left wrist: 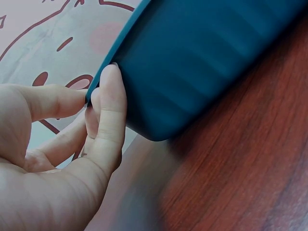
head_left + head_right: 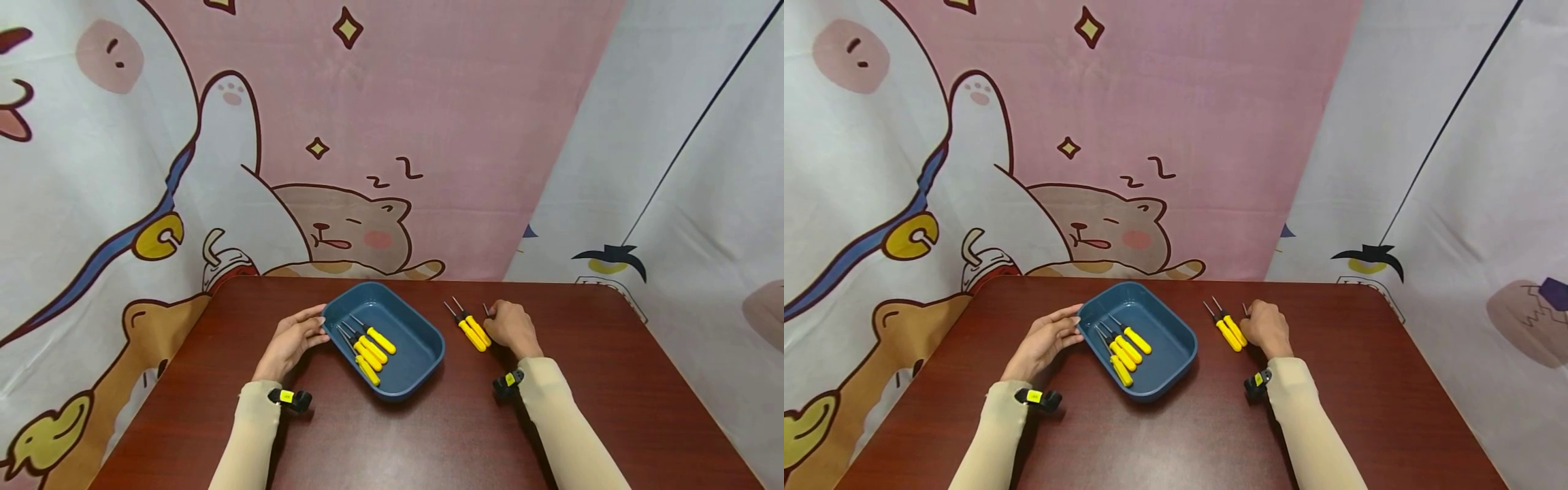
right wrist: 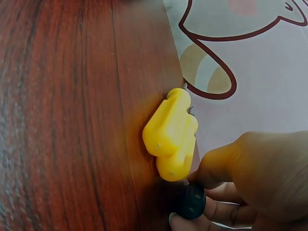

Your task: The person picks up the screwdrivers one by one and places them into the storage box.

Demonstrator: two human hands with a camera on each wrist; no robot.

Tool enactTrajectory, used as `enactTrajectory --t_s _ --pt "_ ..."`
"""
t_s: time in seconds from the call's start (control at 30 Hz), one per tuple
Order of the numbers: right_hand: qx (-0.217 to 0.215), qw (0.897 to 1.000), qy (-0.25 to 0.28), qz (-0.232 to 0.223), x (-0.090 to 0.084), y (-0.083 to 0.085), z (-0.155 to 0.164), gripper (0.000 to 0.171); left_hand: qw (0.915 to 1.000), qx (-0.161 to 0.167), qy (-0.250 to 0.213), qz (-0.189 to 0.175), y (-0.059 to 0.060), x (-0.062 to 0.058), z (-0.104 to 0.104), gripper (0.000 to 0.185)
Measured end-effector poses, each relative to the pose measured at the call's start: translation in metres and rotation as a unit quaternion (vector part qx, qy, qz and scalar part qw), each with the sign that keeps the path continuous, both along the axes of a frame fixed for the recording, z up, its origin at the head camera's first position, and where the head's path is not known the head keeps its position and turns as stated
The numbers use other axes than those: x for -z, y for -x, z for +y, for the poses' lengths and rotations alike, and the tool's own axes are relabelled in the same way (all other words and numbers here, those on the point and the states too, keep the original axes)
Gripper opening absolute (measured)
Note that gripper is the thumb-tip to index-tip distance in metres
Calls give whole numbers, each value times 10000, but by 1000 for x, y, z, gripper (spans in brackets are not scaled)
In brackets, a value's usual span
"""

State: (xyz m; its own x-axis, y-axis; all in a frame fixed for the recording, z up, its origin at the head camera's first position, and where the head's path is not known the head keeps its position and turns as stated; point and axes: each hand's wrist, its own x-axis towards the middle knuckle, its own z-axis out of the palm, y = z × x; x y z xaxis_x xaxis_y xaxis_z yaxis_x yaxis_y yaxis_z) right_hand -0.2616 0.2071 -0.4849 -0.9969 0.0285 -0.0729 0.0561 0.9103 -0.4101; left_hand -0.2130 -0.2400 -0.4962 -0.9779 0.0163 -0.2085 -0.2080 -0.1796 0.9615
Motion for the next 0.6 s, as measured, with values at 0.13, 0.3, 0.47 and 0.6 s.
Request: enactTrajectory --t_s 0.13,0.3,0.47,0.6 --pt "60 10000 67 -9 1 0 0 34 10000 -13 1 -14 0 0 0 46" --pt "68 9998 205 38 2 -2 2 34 10000 -24 -3 -18 -1 -1 0 46" --pt "4 9992 327 222 1 -4 4 32 10000 -17 -18 -18 -2 -2 1 46" --pt "-74 9984 383 411 0 -4 4 29 10000 -18 -2 -11 -1 -1 0 46"
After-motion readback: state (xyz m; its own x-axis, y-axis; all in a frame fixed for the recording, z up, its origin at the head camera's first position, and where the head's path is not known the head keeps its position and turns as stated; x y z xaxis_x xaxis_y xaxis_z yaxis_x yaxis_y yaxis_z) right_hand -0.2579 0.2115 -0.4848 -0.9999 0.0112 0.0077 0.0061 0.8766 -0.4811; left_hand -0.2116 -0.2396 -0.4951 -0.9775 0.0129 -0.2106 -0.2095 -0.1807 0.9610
